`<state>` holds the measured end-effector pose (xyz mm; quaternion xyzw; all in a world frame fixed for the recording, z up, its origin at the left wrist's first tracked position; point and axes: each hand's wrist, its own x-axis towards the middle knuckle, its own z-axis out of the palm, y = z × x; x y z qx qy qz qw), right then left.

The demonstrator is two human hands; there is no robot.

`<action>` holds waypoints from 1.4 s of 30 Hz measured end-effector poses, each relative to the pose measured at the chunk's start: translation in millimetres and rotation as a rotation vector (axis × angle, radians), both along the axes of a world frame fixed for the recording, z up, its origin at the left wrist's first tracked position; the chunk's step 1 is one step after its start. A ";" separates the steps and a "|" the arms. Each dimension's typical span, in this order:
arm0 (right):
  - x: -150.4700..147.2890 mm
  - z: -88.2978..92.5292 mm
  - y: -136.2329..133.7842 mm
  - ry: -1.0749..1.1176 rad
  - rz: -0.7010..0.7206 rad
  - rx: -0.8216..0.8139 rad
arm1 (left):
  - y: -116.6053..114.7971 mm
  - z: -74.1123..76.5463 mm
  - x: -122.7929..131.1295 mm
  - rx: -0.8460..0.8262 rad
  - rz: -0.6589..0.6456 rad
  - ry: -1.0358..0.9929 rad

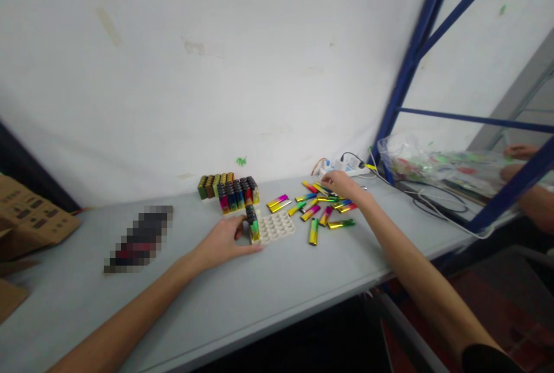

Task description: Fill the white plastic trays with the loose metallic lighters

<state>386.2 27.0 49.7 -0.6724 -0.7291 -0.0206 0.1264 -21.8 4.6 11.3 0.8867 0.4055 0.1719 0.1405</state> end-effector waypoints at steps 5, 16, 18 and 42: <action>0.9 -24.1 13.8 -0.033 -0.084 -0.034 | -2.2 1.9 -0.2 0.001 -0.007 -0.008; 7.5 -32.1 3.3 0.032 -0.015 -0.020 | -2.6 3.9 0.4 -0.002 -0.011 0.001; 8.3 -33.8 2.7 0.049 0.018 0.005 | -3.4 4.6 0.6 -0.007 -0.011 0.003; -37.3 -24.5 -14.9 1.050 0.150 0.157 | -2.1 1.0 -0.3 -0.028 0.011 0.049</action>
